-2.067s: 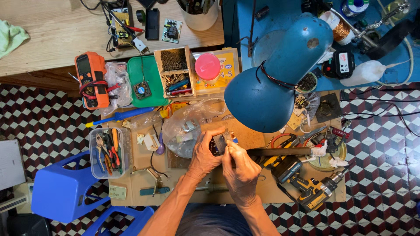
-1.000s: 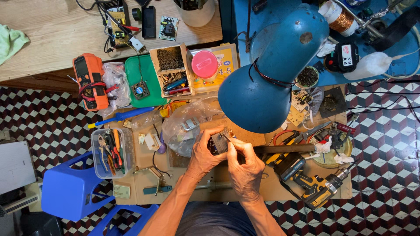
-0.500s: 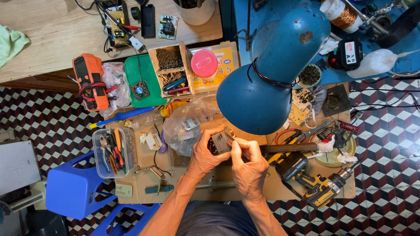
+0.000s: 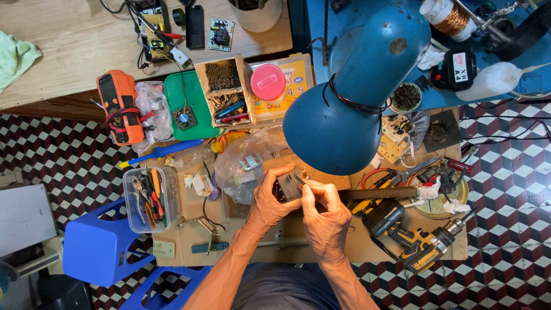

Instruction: The person uses a hammer to tap a small electronic component on a workbench, then sets it aside and picks up a circuit board to turn over and inspect both sides.

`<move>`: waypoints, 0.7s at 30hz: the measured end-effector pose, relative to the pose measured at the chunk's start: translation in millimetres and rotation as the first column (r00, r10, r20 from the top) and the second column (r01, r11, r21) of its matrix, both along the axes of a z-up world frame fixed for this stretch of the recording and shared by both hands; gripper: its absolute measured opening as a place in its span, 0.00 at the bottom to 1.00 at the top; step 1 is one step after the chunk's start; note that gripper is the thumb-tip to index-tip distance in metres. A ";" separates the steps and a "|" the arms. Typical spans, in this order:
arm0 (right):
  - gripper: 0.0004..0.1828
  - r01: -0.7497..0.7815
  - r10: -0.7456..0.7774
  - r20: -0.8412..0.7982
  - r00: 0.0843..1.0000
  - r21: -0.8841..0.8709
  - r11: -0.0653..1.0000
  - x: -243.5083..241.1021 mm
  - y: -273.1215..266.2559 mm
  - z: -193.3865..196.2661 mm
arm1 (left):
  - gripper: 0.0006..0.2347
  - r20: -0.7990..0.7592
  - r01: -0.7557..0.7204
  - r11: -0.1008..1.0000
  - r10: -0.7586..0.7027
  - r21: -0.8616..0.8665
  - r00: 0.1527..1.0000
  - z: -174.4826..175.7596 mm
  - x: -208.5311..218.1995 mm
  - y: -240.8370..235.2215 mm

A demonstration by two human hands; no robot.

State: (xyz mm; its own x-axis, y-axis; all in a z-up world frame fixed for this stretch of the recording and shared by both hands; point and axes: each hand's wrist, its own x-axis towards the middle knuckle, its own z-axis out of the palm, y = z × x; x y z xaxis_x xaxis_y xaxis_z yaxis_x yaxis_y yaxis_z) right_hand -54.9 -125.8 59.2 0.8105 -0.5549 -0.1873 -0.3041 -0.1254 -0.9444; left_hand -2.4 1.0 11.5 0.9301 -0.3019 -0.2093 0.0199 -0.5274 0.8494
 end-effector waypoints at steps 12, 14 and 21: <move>0.04 -0.134 0.196 0.133 0.971 -0.378 0.916 10.7 0.1 24.0 | 0.25 0.021 0.007 1.000 -0.006 -0.027 1.000 0.1 0.7 -0.3; 0.04 -0.180 0.242 0.089 0.966 -0.440 0.880 13.3 -0.2 30.5 | 0.22 0.056 0.002 1.000 -0.001 -0.021 0.998 0.8 0.6 -1.0; 0.06 -0.301 0.291 -0.102 0.951 -0.522 0.798 26.0 2.1 39.1 | 0.20 0.108 0.002 1.000 0.001 -0.024 0.994 4.5 -0.5 -4.4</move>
